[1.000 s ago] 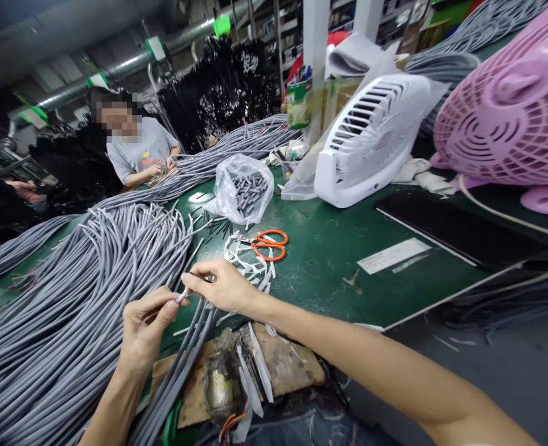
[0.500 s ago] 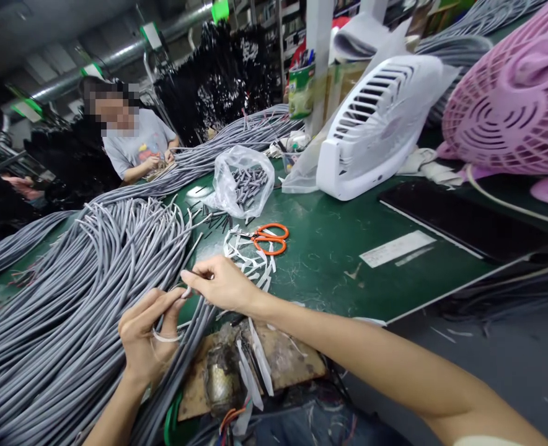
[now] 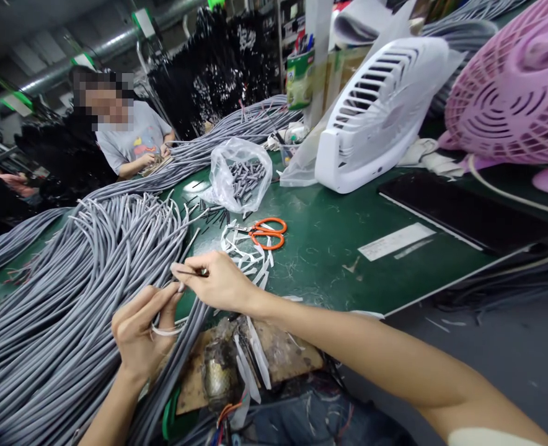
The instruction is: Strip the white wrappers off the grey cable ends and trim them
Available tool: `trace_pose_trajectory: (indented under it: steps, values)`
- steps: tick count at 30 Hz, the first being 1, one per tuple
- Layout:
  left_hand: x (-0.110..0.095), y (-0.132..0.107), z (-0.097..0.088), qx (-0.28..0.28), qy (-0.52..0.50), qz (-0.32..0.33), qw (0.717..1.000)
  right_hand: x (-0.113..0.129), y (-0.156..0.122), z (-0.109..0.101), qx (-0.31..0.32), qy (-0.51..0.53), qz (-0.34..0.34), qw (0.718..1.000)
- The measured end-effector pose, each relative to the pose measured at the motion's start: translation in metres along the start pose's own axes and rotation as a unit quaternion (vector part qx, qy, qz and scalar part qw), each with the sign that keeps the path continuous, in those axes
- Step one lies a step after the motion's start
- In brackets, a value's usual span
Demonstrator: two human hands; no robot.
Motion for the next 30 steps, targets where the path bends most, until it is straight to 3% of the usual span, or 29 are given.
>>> trace_pose_trajectory:
  steps: [4,7,12,15,18,24,30]
  values:
    - [0.003,-0.001,-0.008,-0.049,-0.024,-0.021,0.998,-0.020,0.000,0.008,0.029,0.039,0.095,0.994]
    - [0.012,0.003,-0.007,-0.043,-0.011,-0.083,0.996,-0.021,-0.003,0.009,0.035,0.055,0.124,0.990]
    - [0.021,0.006,-0.003,-0.014,-0.025,-0.155,0.987,0.010,-0.009,-0.008,-0.042,-0.117,-0.008,0.992]
    - [0.022,0.005,-0.003,-0.015,-0.032,-0.170,0.985,0.027,-0.017,-0.007,-0.057,-0.249,-0.109,0.961]
    - [0.022,0.004,-0.004,-0.016,-0.036,-0.169,0.985,0.033,-0.023,-0.002,-0.064,-0.309,-0.168,0.934]
    - [0.019,0.004,-0.005,-0.014,-0.025,-0.161,0.987,0.039,-0.028,0.003,-0.071,-0.379,-0.220,0.896]
    - [0.017,0.003,-0.003,-0.023,-0.009,-0.170,0.985,0.034,-0.028,0.006,-0.070,-0.411,-0.198,0.887]
Point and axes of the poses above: each hand's wrist, its own y-axis towards the middle knuckle, its own z-axis out of the palm, x = y × z, the point moved 8 cm from there along y, towards the middle knuckle, and after that the axes turned 15 degrees about y, right-handed, at the moved point
